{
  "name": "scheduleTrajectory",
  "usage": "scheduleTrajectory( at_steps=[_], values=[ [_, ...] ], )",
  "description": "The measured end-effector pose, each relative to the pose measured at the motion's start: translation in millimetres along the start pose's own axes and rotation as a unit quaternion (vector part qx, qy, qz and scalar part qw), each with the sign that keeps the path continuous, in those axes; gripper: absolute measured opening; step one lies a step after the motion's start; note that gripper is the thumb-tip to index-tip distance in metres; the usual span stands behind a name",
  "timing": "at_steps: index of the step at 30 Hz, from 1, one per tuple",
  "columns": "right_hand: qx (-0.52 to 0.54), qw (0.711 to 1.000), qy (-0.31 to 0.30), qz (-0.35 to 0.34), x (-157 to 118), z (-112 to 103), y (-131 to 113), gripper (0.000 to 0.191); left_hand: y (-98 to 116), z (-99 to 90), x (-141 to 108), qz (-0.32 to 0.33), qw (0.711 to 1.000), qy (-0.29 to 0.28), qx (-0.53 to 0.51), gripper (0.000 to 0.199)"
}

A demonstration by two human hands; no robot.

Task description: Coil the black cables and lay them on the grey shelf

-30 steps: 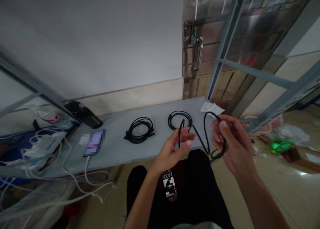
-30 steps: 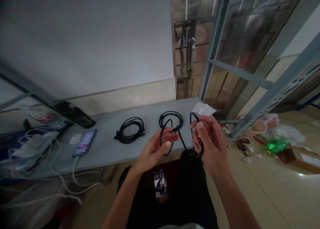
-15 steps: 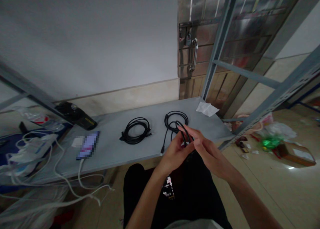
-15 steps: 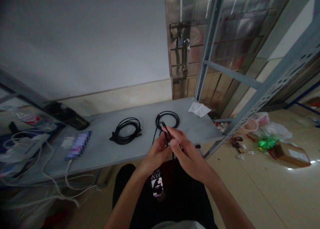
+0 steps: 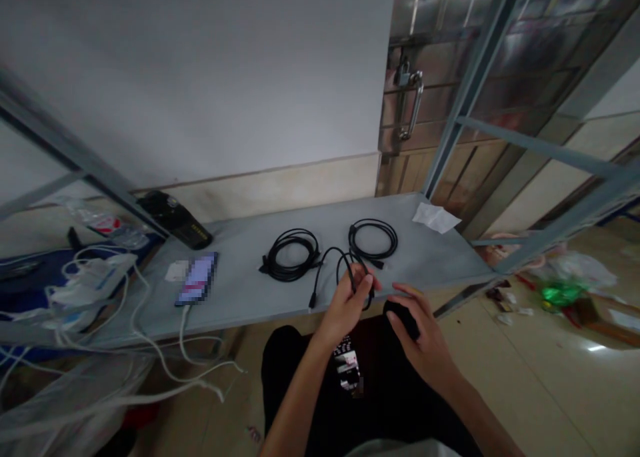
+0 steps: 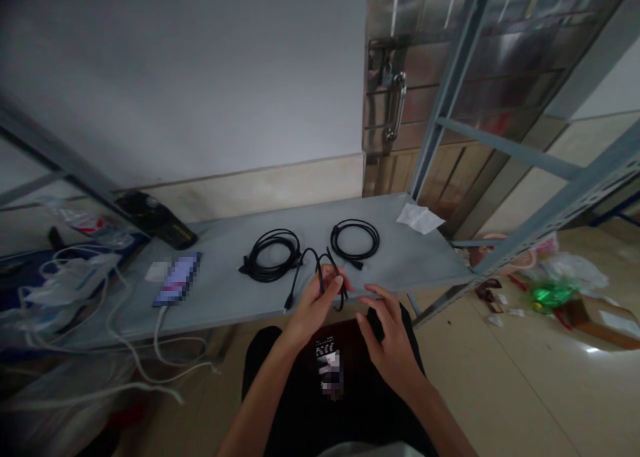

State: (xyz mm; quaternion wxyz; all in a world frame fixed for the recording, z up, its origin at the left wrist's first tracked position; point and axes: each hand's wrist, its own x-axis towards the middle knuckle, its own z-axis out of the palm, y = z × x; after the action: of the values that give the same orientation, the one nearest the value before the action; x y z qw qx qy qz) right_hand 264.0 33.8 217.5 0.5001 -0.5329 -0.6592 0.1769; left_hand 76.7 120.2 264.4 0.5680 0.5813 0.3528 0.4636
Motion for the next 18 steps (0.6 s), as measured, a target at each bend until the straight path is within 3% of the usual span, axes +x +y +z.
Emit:
scheduleTrajectory(
  at_steps=[5,8,12,15,18],
  values=[
    [-0.033,0.997,0.031,0.059,-67.6,9.8,20.9,0.016,20.5,2.4,-18.6,-0.042,0.992,0.032,-0.118,0.043],
    [-0.038,0.996,0.017,0.082,-88.8,11.6,27.8,0.020,36.3,9.8,-23.4,-0.070,0.974,0.019,-0.213,0.054],
    [-0.058,0.995,0.006,0.081,-87.7,5.4,30.5,0.045,59.2,19.4,-26.8,-0.113,0.950,-0.042,-0.288,0.065],
    [-0.076,0.996,-0.037,0.039,-76.2,-0.2,28.1,0.062,71.3,23.8,-26.8,-0.149,0.929,-0.089,-0.326,0.066],
    [-0.090,0.984,-0.154,-0.005,-66.6,1.8,25.9,0.049,77.6,24.3,-23.7,-0.154,0.919,-0.103,-0.349,0.067]
  ],
)
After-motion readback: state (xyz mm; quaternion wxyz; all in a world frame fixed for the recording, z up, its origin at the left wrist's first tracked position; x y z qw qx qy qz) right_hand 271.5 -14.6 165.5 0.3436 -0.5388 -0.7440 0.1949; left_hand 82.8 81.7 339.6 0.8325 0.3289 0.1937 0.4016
